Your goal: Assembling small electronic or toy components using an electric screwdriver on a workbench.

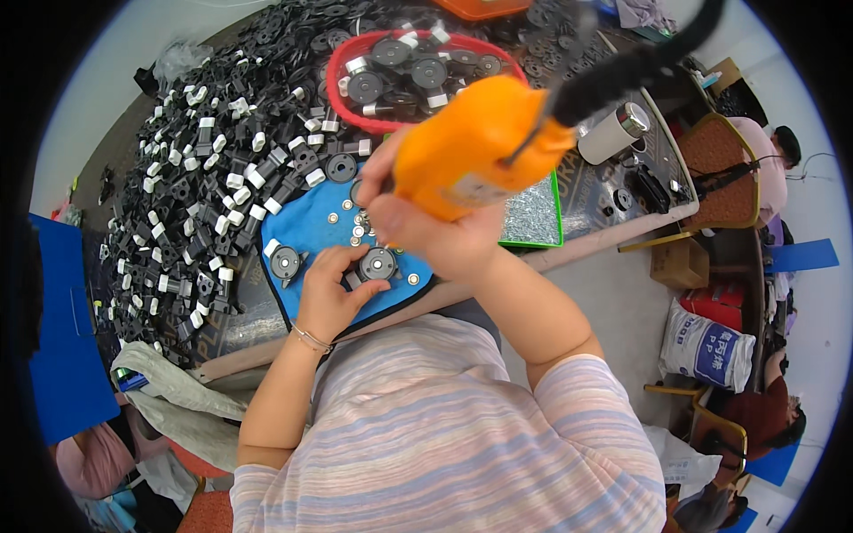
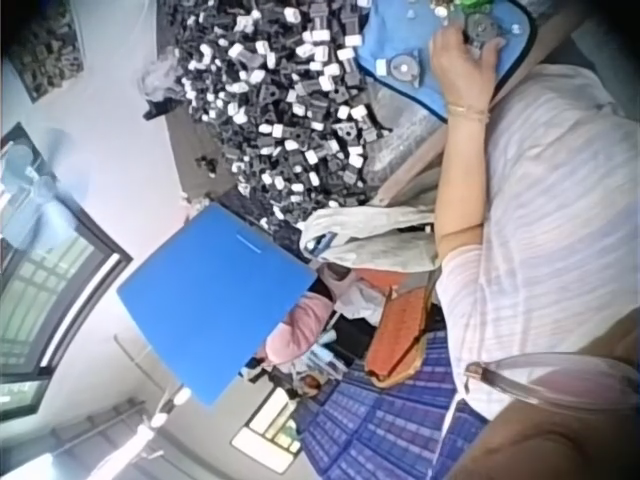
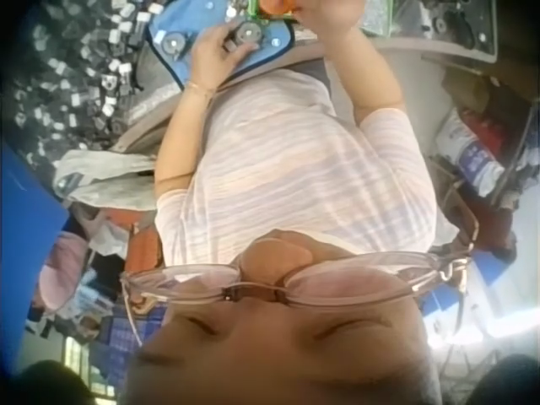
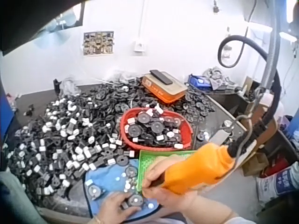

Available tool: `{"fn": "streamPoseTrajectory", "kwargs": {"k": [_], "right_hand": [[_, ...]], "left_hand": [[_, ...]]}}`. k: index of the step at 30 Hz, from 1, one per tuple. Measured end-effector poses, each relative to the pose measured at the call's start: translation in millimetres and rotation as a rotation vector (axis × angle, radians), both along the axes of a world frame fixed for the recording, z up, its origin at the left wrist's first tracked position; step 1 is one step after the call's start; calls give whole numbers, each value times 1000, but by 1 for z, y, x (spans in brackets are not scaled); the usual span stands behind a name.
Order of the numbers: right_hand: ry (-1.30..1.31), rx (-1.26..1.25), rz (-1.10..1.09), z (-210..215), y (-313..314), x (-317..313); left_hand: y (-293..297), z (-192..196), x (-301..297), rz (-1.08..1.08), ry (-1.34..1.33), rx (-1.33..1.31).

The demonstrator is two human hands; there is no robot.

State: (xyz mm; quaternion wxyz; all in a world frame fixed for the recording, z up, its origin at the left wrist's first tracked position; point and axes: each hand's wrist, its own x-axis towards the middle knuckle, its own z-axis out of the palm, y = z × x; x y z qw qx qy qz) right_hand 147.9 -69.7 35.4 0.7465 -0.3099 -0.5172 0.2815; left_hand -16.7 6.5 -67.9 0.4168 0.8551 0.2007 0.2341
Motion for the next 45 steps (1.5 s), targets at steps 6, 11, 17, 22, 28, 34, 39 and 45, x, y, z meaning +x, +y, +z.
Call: {"fn": "streamPoseTrajectory", "kwargs": {"k": [6, 11, 17, 22, 28, 34, 39, 45], "right_hand": [[27, -83, 0, -12, 4, -20], [14, -138, 28, -12, 4, -25], [-33, -95, -33, -27, 10, -28], [11, -133, 23, -15, 6, -26], [72, -66, 34, -14, 6, -24], [59, -26, 26, -13, 5, -25], [68, -9, 16, -12, 1, -23], [64, 2, 13, -12, 0, -25]], "left_hand": [[0, 4, 0, -12, -7, 51], [0, 0, 0, -1, -62, 46], [0, 2, 1, -9, -83, 62], [-1, 1, 0, 3, -49, 31], [-3, 8, -2, 11, -166, 137], [-4, 0, -4, 57, -173, 193], [-4, -1, -3, 69, -195, 174], [-2, -1, -3, 60, -228, 137]]}}
